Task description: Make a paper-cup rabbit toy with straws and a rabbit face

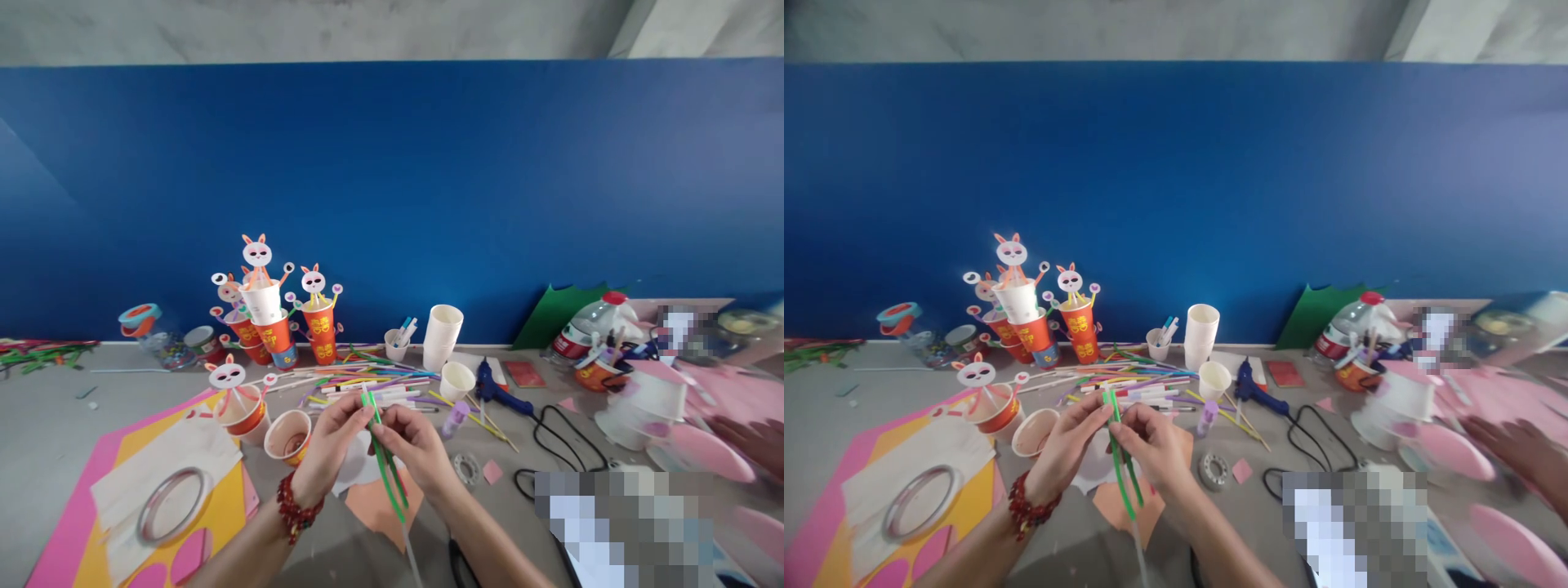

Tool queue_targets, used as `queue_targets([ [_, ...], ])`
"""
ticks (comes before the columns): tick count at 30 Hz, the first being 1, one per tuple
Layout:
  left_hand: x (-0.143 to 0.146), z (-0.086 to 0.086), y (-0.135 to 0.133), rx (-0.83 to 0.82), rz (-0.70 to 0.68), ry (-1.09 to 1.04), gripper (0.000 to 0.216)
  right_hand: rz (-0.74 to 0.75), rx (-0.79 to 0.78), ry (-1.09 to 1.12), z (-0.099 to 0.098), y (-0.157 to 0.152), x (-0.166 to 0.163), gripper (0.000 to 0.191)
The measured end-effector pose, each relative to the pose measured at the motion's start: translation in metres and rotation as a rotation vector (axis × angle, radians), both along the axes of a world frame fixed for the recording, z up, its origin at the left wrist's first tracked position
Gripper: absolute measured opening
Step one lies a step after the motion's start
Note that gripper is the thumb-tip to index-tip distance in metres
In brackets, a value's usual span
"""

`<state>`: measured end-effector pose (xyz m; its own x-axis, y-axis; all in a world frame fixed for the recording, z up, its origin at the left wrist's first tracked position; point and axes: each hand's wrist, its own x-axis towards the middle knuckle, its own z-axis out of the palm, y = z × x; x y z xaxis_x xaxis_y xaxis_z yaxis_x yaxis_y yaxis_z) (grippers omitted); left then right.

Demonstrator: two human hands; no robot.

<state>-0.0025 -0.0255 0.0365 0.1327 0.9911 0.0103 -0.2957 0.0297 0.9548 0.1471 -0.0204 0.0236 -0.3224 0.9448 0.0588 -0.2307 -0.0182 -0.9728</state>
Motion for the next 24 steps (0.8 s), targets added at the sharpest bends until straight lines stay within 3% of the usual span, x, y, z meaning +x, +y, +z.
queue_targets([
  [4, -0.004, -0.001, 0.004, 0.036, 0.03, 0.099, 0.026, 0.113, -0.018, -0.035, 0.001, 0.003, 0.004, 0.042],
  [7, -0.006, 0.001, 0.007, 0.093, 0.034, 0.2, 0.027, 0.106, -0.004, -0.049, 0.001, 0.005, 0.006, 0.041],
  [12, -0.009, 0.005, 0.008, 0.115, -0.111, 0.261, 0.019, 0.049, 0.038, -0.103, -0.003, 0.008, 0.009, 0.04],
  [18, -0.013, 0.006, 0.008, 0.104, -0.061, 0.277, 0.021, 0.184, -0.002, -0.155, -0.003, 0.011, 0.014, 0.043],
  [24, -0.015, 0.008, 0.009, 0.095, -0.181, 0.325, 0.02, 0.124, -0.03, -0.138, -0.001, 0.01, 0.012, 0.044],
])
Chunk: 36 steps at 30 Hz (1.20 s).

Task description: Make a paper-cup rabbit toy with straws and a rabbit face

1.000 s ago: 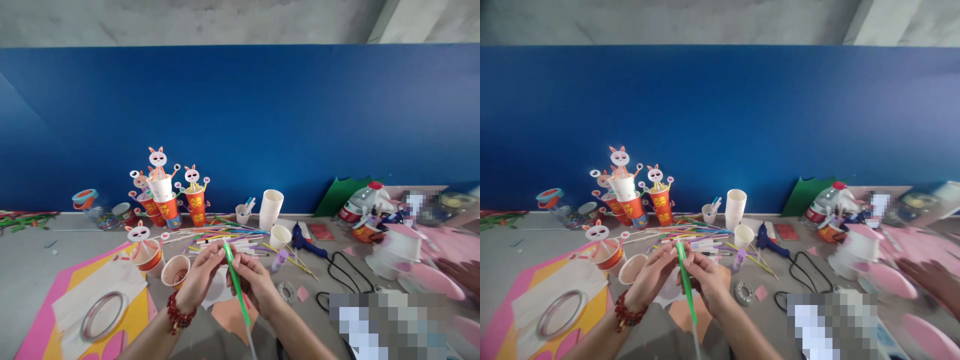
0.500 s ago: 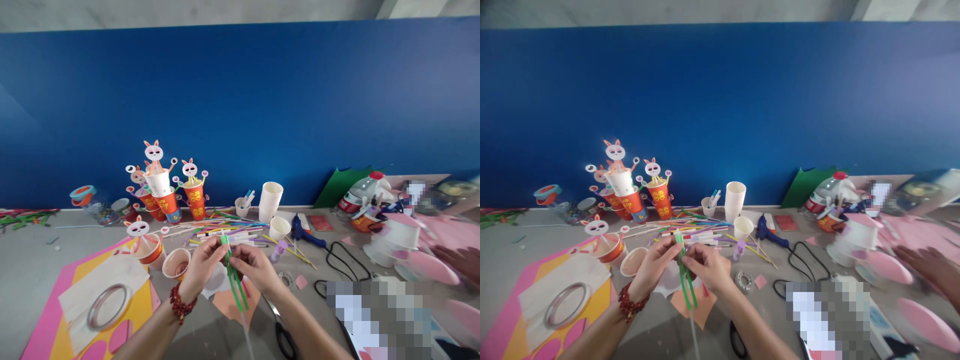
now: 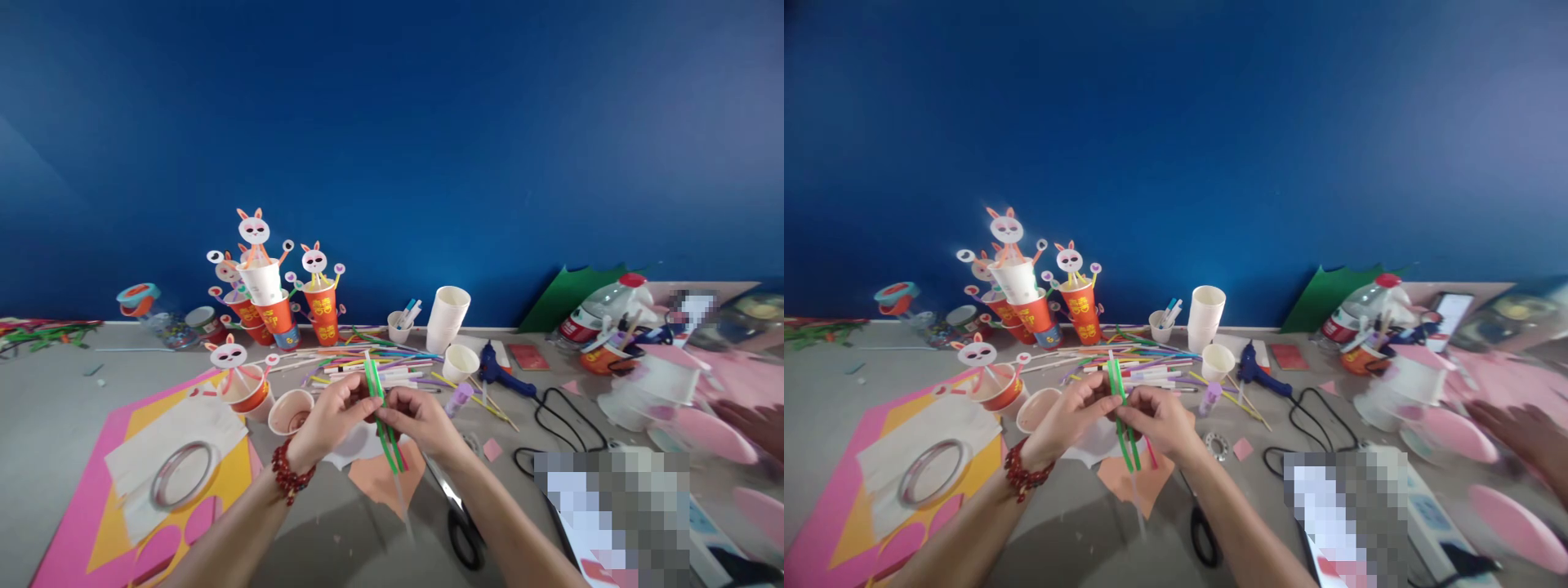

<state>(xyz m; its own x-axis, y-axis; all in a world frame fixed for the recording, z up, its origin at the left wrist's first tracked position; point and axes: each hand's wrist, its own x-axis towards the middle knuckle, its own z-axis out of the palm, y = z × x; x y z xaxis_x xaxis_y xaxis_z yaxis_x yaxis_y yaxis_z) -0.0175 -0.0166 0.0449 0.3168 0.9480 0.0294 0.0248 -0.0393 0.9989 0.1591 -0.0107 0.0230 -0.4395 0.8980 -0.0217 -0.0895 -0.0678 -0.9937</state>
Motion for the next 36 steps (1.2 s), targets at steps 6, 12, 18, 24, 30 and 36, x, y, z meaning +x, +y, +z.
queue_targets([
  [6, -0.001, -0.001, -0.001, 0.065, 0.024, 0.023, 0.018, -0.005, 0.042, -0.009, 0.0, 0.0, 0.0, 0.043],
  [12, -0.001, -0.001, 0.0, 0.068, 0.033, -0.015, 0.013, -0.042, 0.072, -0.009, 0.002, 0.0, -0.001, 0.042],
  [18, -0.001, 0.0, 0.0, 0.08, 0.064, -0.022, 0.011, 0.036, 0.033, -0.051, 0.002, -0.001, 0.0, 0.04],
  [24, 0.0, 0.001, -0.002, 0.022, -0.018, -0.004, 0.014, 0.018, 0.069, -0.097, 0.0, 0.001, 0.004, 0.041],
  [30, 0.005, -0.003, -0.004, 0.085, 0.021, 0.019, 0.011, 0.072, 0.085, -0.162, 0.007, 0.003, 0.012, 0.037],
  [36, 0.007, 0.001, -0.007, 0.093, 0.032, 0.016, 0.012, 0.123, 0.059, -0.172, 0.0, 0.0, 0.008, 0.032],
])
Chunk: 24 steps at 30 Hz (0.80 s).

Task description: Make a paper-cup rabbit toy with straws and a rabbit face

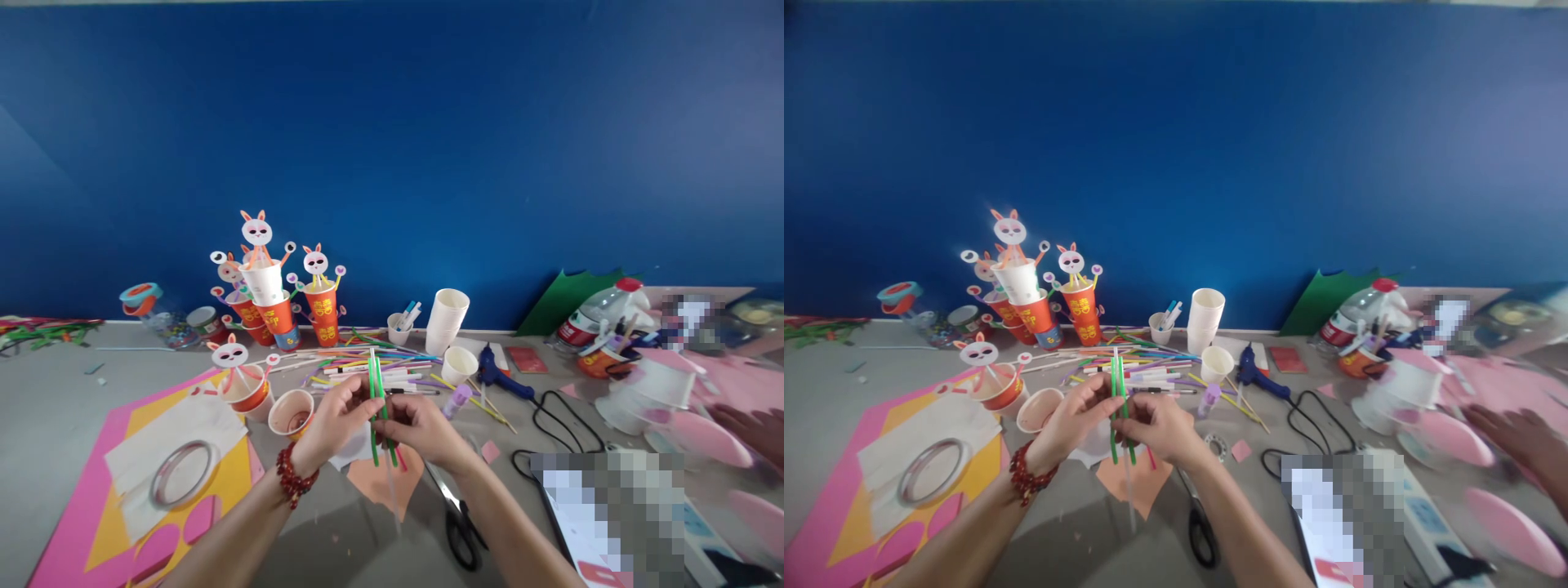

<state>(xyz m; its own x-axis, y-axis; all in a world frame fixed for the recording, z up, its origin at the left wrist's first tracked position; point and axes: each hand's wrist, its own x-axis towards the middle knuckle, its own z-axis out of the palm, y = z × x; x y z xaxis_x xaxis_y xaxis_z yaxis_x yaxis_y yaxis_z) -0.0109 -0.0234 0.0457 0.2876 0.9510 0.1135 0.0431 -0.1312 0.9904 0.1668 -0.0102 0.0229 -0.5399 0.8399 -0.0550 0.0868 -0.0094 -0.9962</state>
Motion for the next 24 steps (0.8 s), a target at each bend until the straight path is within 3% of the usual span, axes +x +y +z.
queue_targets([
  [24, 0.0075, -0.0099, -0.0059, 0.083, 0.097, -0.033, 0.014, 0.033, -0.033, 0.042, 0.0051, -0.0054, -0.0051, 0.041],
])
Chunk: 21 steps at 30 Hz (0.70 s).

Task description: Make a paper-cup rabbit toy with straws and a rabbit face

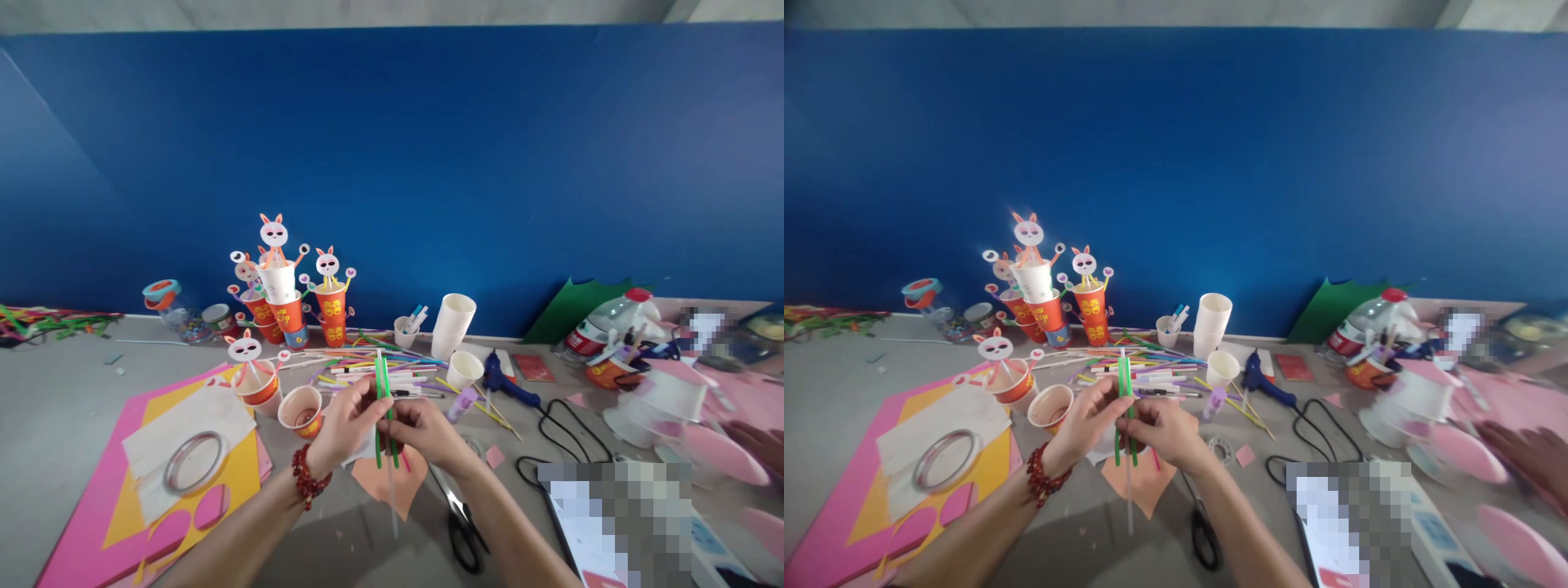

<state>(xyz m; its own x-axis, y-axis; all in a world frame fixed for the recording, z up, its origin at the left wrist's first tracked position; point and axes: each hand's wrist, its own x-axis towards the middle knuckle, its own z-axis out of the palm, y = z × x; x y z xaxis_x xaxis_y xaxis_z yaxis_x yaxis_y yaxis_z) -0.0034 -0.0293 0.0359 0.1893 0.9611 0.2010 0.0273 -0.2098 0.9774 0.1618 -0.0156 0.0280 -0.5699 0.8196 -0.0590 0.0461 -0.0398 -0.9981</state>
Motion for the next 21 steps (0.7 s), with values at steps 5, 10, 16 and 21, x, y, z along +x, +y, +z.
queue_targets([
  [5, -0.001, 0.002, 0.001, -0.013, -0.042, -0.023, 0.012, -0.023, 0.006, 0.004, 0.0, -0.001, -0.001, 0.044],
  [10, -0.003, 0.004, 0.002, -0.017, -0.048, 0.012, 0.014, 0.003, -0.014, -0.04, 0.003, -0.001, 0.002, 0.045],
  [16, -0.004, 0.003, 0.005, -0.05, -0.063, 0.033, 0.024, -0.065, 0.124, -0.052, 0.006, 0.002, 0.008, 0.04],
  [21, -0.002, -0.005, 0.002, -0.002, -0.103, 0.055, 0.044, -0.223, 0.263, -0.039, 0.004, 0.005, 0.008, 0.033],
])
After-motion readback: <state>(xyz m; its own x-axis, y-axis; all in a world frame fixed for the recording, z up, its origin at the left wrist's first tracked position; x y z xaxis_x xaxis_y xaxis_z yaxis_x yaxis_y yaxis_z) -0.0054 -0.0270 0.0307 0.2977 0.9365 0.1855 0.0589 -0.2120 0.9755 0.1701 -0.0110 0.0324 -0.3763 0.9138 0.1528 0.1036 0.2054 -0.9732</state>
